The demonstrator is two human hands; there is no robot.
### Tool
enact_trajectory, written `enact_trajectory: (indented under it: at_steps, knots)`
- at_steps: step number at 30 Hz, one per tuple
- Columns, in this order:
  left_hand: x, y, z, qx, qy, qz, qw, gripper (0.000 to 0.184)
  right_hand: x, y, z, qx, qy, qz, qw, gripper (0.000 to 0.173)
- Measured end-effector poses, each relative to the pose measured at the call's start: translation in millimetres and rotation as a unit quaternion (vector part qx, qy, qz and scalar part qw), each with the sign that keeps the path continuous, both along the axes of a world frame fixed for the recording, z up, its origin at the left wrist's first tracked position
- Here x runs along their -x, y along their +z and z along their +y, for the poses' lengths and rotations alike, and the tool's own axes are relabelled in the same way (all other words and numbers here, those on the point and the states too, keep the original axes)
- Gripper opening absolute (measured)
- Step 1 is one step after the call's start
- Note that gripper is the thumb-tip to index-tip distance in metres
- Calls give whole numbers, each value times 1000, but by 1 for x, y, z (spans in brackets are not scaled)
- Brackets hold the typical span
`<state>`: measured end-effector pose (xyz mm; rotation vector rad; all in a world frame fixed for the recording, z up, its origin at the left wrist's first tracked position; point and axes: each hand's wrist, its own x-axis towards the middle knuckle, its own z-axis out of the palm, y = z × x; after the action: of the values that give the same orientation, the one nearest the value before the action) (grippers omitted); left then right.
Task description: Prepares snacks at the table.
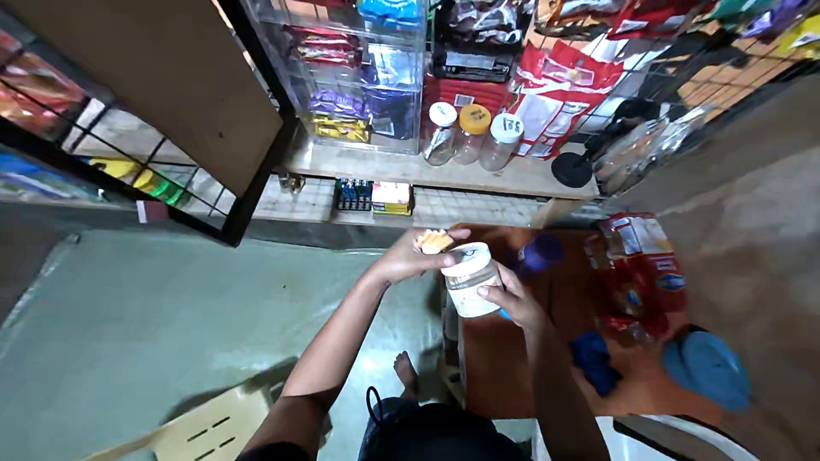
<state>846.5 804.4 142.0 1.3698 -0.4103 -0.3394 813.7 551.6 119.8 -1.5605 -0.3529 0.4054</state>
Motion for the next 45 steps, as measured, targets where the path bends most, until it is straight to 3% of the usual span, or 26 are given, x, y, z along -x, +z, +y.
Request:
enact_trajectory:
  at_steps: [2,4,6,8,10,11,12,18,21,24,26,28,31,34,36,38,40,42,45]
  knots:
    - [-9,10,14,46,51,-13,998,57,-5,-2,0,26,-60,-34,997,50]
    - [-13,16,29,133,102,0,986,46,-24,-9,-4,53,-177,-85,979,46]
    - [-9,17,33,210,136,46,967,30,-66,-20,-11,108,-310,-111,938,56]
    - [2,10,23,244,145,111,953,29,-126,-28,-18,143,-393,-112,902,72]
    - [20,-5,8,259,129,200,936,44,-177,6,-29,273,-324,54,904,81]
    - [30,-15,2,267,118,241,926,47,-206,-40,-26,236,-442,-84,861,77]
    - [40,-26,-3,271,116,275,915,48,-232,-65,-28,217,-480,-126,841,79]
    - [76,-74,-8,278,99,373,880,55,-293,-81,-17,215,-522,-100,820,81]
    - [78,-93,-10,261,73,393,878,53,-263,-72,-25,207,-547,-113,803,102]
    - [69,-95,-29,210,66,369,903,50,-184,-61,-79,182,-587,-205,762,82]
    - [62,-94,-51,196,37,359,912,40,-125,-67,-155,208,-635,-220,711,63]
    - [56,-90,-84,157,1,351,923,35,-65,-80,-248,238,-683,-162,671,52]
    - [53,-84,-154,87,-61,355,929,21,10,-111,-395,312,-718,6,623,53]
    - [60,-85,-240,-11,-126,345,930,19,65,-135,-498,357,-717,126,585,54]
    - [67,-85,-313,-106,-151,286,940,14,86,-148,-553,380,-689,148,599,57]
    - [75,-81,-380,-204,-193,202,938,21,102,-166,-589,383,-619,148,669,59]
    - [72,-81,-447,-249,-242,148,926,17,100,-198,-618,377,-577,132,712,50]
    - [69,-83,-512,-283,-260,117,916,13,100,-206,-631,379,-549,136,732,41]
    - [57,-85,-597,-314,-252,67,913,14,103,-210,-643,403,-512,132,747,47]
